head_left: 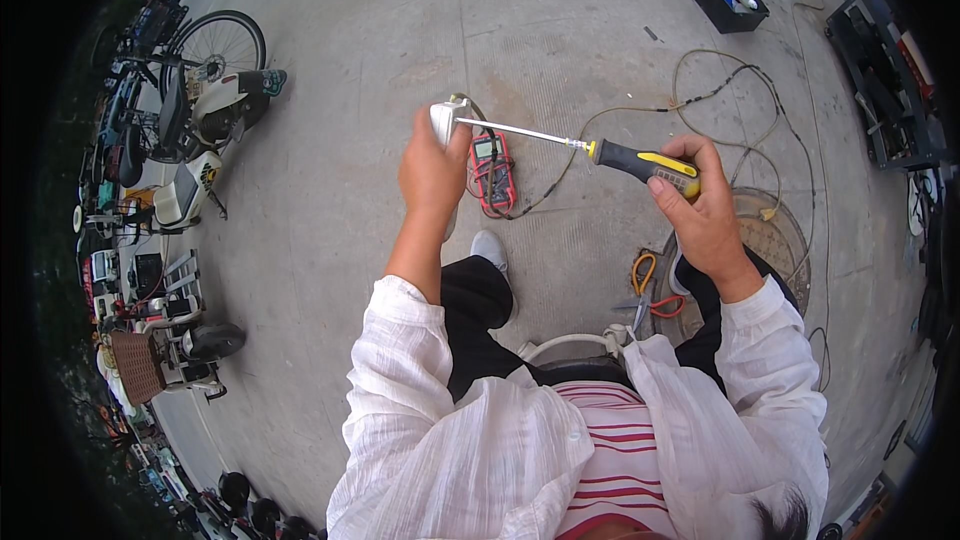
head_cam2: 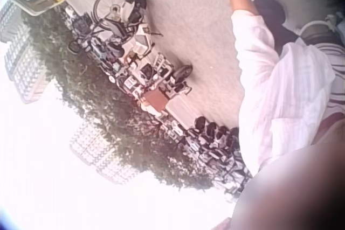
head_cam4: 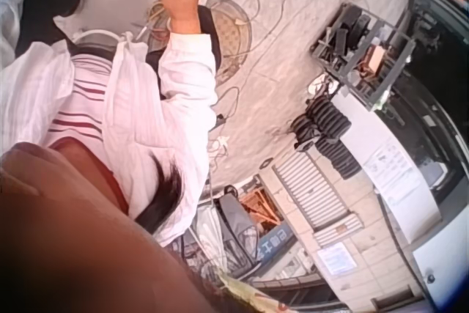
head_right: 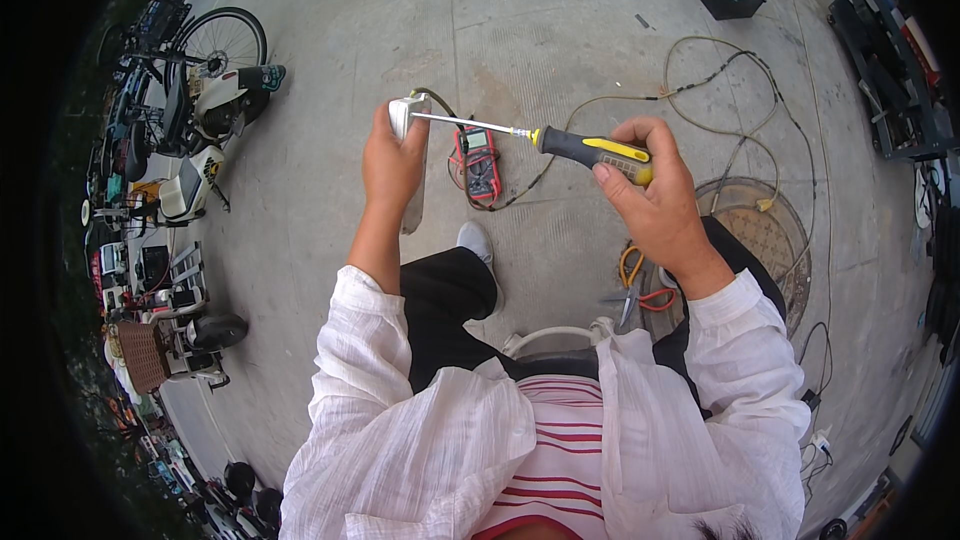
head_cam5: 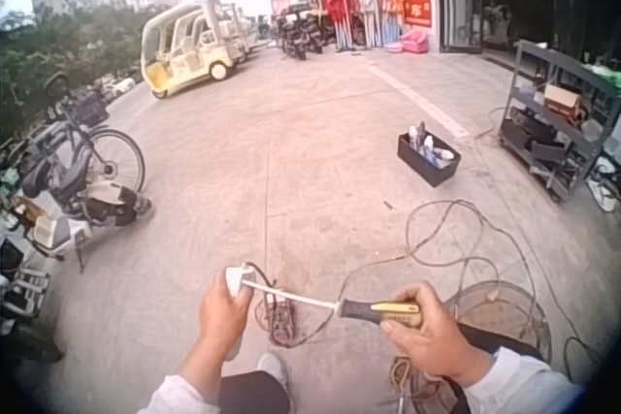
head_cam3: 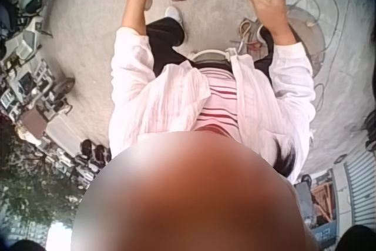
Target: The person uses a screwdriver to open a white power strip, adjusts internal wires, and closes the casing. They then plug the power strip into another outlet and connect a black power adapter to test the connection.
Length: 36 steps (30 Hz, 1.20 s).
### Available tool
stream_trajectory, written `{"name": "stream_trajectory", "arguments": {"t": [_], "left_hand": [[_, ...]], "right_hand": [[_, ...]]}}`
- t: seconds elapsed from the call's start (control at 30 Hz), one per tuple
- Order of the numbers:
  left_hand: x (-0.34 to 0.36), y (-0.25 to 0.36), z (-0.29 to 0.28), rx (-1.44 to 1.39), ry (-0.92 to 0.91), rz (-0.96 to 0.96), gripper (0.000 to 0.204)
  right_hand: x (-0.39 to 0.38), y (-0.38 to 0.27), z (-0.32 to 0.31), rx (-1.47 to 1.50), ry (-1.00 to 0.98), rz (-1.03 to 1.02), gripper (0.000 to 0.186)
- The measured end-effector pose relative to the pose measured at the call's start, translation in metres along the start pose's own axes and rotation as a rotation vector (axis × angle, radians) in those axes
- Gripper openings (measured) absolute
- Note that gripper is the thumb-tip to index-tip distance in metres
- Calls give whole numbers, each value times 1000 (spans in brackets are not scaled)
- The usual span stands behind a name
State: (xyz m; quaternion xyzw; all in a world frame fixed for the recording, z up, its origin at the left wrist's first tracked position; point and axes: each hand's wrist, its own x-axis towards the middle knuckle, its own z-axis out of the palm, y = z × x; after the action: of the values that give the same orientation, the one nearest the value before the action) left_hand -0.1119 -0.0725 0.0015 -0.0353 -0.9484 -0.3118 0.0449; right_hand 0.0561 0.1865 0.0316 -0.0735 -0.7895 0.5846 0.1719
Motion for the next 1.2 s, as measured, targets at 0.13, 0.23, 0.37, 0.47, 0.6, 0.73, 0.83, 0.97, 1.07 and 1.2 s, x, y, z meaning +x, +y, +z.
{"name": "stream_trajectory", "arguments": {"t": [0.13, 0.23, 0.37, 0.47, 0.6, 0.73, 0.83, 0.97, 1.07, 1.2], "left_hand": [[-2, 1, -2, 27, -7, 18, 48], [-2, 2, 0, 3, -3, 18, 47], [0, 0, -2, 14, 19, 20, 47], [-1, 1, -4, 12, 9, 29, 45], [-4, 2, -6, 16, -1, 80, 44], [-1, 4, -5, 53, 14, 56, 44], [-1, 7, -7, 56, -8, 29, 43], [-1, 0, -6, 48, 24, 70, 44], [-6, 2, -7, 41, 15, 114, 43], [-5, 10, -10, 57, -27, 51, 41]], "right_hand": [[4, -8, -11, -53, -137, 278, 31], [3, -4, -8, 141, -123, 331, 31], [-1, 3, 6, -144, 9, -151, 34], [0, 1, -6, -205, -128, 15, 35], [4, -5, -13, 96, -266, 584, 32], [-4, 1, 1, 80, -132, 304, 29], [-5, -6, 7, -68, -55, 111, 28], [-1, -2, -3, -62, -117, 197, 29], [3, -2, -9, 239, -172, 578, 30], [-3, 11, 3, 19, -63, 199, 32]]}}
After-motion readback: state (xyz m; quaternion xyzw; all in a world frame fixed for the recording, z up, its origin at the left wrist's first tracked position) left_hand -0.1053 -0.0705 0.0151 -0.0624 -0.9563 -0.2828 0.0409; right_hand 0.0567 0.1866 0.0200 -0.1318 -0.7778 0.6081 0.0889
